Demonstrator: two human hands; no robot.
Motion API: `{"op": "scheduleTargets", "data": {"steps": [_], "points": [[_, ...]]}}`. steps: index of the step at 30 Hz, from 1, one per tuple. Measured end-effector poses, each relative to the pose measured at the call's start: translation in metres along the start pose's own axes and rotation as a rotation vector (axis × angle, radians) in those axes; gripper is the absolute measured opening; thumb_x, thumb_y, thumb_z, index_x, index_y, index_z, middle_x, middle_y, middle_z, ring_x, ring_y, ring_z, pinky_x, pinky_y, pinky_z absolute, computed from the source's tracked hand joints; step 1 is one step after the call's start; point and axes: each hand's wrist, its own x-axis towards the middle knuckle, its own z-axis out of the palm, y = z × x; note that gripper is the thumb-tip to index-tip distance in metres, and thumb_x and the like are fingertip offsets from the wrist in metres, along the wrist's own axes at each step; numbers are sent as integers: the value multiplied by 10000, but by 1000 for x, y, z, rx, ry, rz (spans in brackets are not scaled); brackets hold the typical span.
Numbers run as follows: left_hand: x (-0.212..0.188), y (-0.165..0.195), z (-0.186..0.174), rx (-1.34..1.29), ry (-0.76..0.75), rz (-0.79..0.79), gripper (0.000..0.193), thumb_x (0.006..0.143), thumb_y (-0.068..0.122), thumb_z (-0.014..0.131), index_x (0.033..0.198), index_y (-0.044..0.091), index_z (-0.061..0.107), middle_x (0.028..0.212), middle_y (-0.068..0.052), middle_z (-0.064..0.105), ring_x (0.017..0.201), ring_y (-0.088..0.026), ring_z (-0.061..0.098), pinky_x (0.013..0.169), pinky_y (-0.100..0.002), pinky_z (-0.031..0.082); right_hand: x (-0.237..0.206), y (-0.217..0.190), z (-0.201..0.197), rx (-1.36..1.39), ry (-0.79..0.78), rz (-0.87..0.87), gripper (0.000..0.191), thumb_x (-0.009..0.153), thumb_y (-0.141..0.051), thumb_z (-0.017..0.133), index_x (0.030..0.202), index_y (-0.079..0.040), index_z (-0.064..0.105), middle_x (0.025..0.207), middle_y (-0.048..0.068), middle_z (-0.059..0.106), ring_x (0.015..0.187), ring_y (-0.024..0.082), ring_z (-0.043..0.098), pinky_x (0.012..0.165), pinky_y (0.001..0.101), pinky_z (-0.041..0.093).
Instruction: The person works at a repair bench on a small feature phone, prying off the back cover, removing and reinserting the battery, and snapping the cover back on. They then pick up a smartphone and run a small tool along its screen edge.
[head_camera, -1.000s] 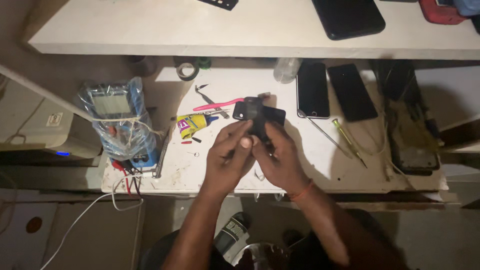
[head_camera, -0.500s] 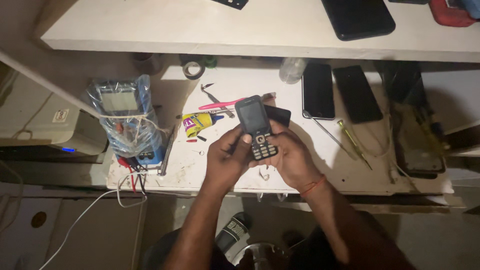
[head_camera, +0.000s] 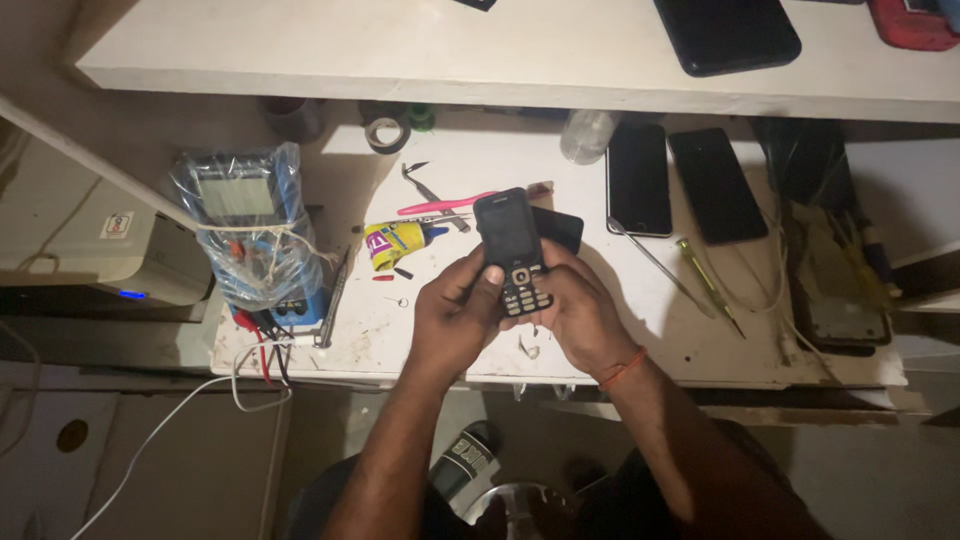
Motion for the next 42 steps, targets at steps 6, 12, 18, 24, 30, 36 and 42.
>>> {"op": "scheduleTargets", "data": {"steps": [6,12,18,24,30,36,42], "points": [[-1,0,2,41,5,34,371,1031,142,611,1383,29,645,1076,-63,721,894,-77,660,750,-234,564,1,1,2,-20,-6,-27,431,989,-107,410,1393,1,516,1129,122,647,936,201,667,789,432,611],[-3,5,2,77,-1,59,387,1038,149,598,1407,39,632,1083,-72,729,915,-76,654,779,-235,556,0,-1,4,-23,-11,-32,496,943,-96,380,1418,-11,498,1137,126,656,943,204,682,793,430,621],[-2,7,2,119,7,75,385,1039,167,603,1398,32,631,1122,-87,743,993,-88,671,859,-247,560,2,-2,3,2,-11,-15,504,928,-91,373,1413,-13,487,1143,128,652,950,202,683,792,425,625],[-1,6,2,100,-1,84,388,1040,173,607,1397,24,629,1132,-89,742,1005,-89,670,862,-246,559,1,-2,4,-44,2,-28,473,958,-93,373,1407,-3,493,1125,129,637,937,197,667,781,414,621],[-2,7,2,130,-9,76,384,1033,165,593,1392,34,634,1088,-90,744,970,-96,689,828,-249,573,0,-5,7,-87,-9,-28,485,948,-98,361,1409,-4,478,1116,131,641,944,188,675,791,409,631],[-2,10,1,157,-2,87,387,1036,168,601,1400,42,633,1087,-99,743,965,-98,682,831,-253,568,0,-4,7,-61,-4,-25,480,952,-91,357,1408,-7,481,1113,132,639,922,185,671,784,403,622],[-3,9,1,139,-5,68,392,1036,179,603,1402,42,632,1101,-98,742,977,-103,682,837,-257,570,0,-2,4,-49,-24,-41,451,977,-100,367,1397,1,494,1097,131,639,896,185,672,778,399,617]]}}
